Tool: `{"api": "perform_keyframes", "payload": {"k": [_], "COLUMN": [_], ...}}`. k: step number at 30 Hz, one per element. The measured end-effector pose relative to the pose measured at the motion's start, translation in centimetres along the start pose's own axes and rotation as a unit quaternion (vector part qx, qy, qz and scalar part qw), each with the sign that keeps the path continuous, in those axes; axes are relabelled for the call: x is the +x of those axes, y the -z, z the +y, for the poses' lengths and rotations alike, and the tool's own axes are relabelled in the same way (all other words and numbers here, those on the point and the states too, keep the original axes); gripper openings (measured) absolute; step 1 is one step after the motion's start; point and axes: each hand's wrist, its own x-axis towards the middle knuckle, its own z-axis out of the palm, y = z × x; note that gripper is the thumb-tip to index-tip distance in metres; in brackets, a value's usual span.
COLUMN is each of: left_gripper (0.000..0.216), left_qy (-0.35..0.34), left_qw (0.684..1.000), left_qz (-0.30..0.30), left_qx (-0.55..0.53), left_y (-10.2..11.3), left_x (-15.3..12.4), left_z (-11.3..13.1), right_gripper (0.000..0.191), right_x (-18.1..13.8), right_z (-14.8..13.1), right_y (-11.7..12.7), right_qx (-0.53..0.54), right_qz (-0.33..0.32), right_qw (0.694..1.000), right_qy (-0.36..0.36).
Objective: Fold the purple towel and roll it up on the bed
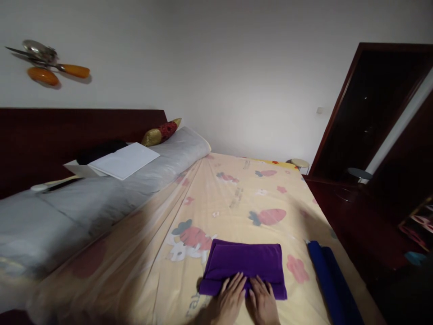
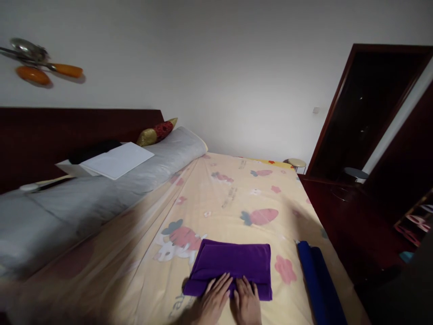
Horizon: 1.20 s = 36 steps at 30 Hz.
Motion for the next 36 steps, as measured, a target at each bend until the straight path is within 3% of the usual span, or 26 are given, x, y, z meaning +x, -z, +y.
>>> {"api": "perform_keyframes", "payload": {"k": [4, 7, 9, 11, 13, 15, 19, 21, 23, 26, 28, 33, 36], "left_gripper": [0.049, 0.048, 0.053, 0.059, 0.058, 0.053, 0.048, 0.046, 0.047, 0.053, 0.051, 0.049, 0.048], "left_qy": [0.142, 0.198, 0.148, 0.05, -0.015, 0.012, 0.153, 0.197, 0.183, 0.061, 0.025, 0.131, 0.163], "left_qw": [0.988, 0.979, 0.988, 0.998, 1.0, 1.0, 0.987, 0.979, 0.981, 0.998, 0.999, 0.991, 0.986], "left_qz": [-0.054, -0.029, 0.005, 0.014, 0.006, -0.005, -0.035, -0.02, -0.001, -0.018, -0.031, -0.022, -0.018], "left_qx": [-0.008, 0.031, 0.043, 0.023, 0.001, -0.002, 0.02, 0.049, 0.06, 0.009, -0.015, 0.019, 0.031], "left_y": [0.7, 0.3, -0.3, -0.9, -1.2, -0.9, 0.3, 0.4, 0.0, -0.7, -0.6, 0.6, 0.2], "left_x": [-2.2, -2.4, -1.3, 0.1, 0.8, 0.2, -2.8, -3.2, -2.2, 0.1, 0.7, -2.0, -1.8], "left_z": [-5.3, -5.8, -3.6, -1.1, -0.2, -1.5, -6.5, -6.7, -4.9, -1.7, -1.4, -6.3, -5.8], "right_gripper": [0.048, 0.047, 0.045, 0.045, 0.045, 0.046, 0.048, 0.05, 0.05, 0.048, 0.049, 0.05, 0.055], "right_x": [-1.9, -2.1, -1.1, 0.2, 0.9, 0.6, -1.6, -1.7, -0.8, 1.3, 1.8, -0.1, 0.1], "right_z": [5.6, 6.3, 3.7, 0.6, -1.1, -0.1, 5.0, 5.1, 2.8, -1.3, -1.7, 4.1, 3.3], "right_y": [0.5, 0.3, 0.1, 0.2, 0.4, 0.6, 0.4, 0.0, -0.2, 0.1, 0.6, 1.3, 1.1], "right_qx": [-0.019, -0.05, -0.038, 0.008, 0.043, 0.039, -0.025, -0.054, -0.048, 0.025, 0.052, -0.001, -0.002], "right_qz": [0.037, 0.079, 0.086, 0.042, -0.006, -0.01, 0.037, 0.068, 0.078, 0.004, -0.036, 0.027, 0.049], "right_qw": [0.994, 0.985, 0.987, 0.998, 0.999, 0.999, 0.991, 0.986, 0.989, 1.0, 0.998, 0.99, 0.985], "right_qy": [-0.097, -0.148, -0.126, -0.039, 0.005, -0.033, -0.123, -0.145, -0.117, -0.014, -0.023, -0.14, -0.163]}}
